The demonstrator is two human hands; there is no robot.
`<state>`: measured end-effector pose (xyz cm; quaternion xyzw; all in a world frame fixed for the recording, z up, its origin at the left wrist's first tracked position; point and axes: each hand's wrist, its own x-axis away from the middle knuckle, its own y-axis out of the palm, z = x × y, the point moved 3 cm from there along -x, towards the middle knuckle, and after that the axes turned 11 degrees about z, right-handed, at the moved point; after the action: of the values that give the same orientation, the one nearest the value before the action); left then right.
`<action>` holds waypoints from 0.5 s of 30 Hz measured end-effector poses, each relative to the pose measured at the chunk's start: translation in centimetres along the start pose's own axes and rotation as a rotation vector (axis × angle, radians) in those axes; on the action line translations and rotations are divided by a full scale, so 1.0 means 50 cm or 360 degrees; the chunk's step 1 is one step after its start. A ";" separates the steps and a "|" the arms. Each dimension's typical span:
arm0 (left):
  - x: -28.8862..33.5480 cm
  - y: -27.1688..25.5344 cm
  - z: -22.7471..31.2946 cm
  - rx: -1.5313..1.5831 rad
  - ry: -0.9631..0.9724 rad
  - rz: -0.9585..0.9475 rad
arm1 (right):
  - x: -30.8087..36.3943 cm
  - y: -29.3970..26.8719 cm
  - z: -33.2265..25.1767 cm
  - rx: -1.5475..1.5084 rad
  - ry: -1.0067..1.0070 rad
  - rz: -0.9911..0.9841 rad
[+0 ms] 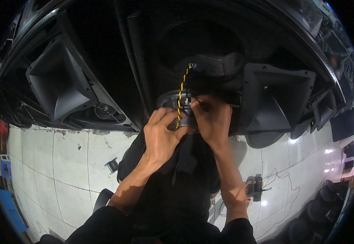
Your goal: The person counts currency, then works on a speaker enclosure by stripping and soldering wires to a small electronic component. They then connect a speaker to the enclosure using a yellow and black twisted wire.
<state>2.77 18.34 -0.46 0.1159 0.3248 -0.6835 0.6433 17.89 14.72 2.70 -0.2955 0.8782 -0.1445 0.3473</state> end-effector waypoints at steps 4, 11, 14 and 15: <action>0.002 0.001 -0.008 0.0048 -0.0006 0.0018 | 0.027 0.014 0.015 -0.0096 -0.0019 0.0255; 0.000 -0.001 -0.006 0.0030 -0.0046 -0.0015 | 0.043 0.018 0.020 -0.0159 -0.0106 0.0385; -0.002 0.000 -0.005 0.0023 -0.0061 -0.0026 | 0.054 0.016 0.019 -0.0169 -0.0157 0.0452; -0.001 0.001 -0.004 0.0024 -0.0052 -0.0024 | 0.057 0.016 0.020 -0.0182 -0.0170 0.0483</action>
<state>2.78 18.50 -0.62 0.1072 0.3099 -0.6926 0.6425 16.60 13.55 0.12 -0.1862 0.8998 -0.0243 0.3939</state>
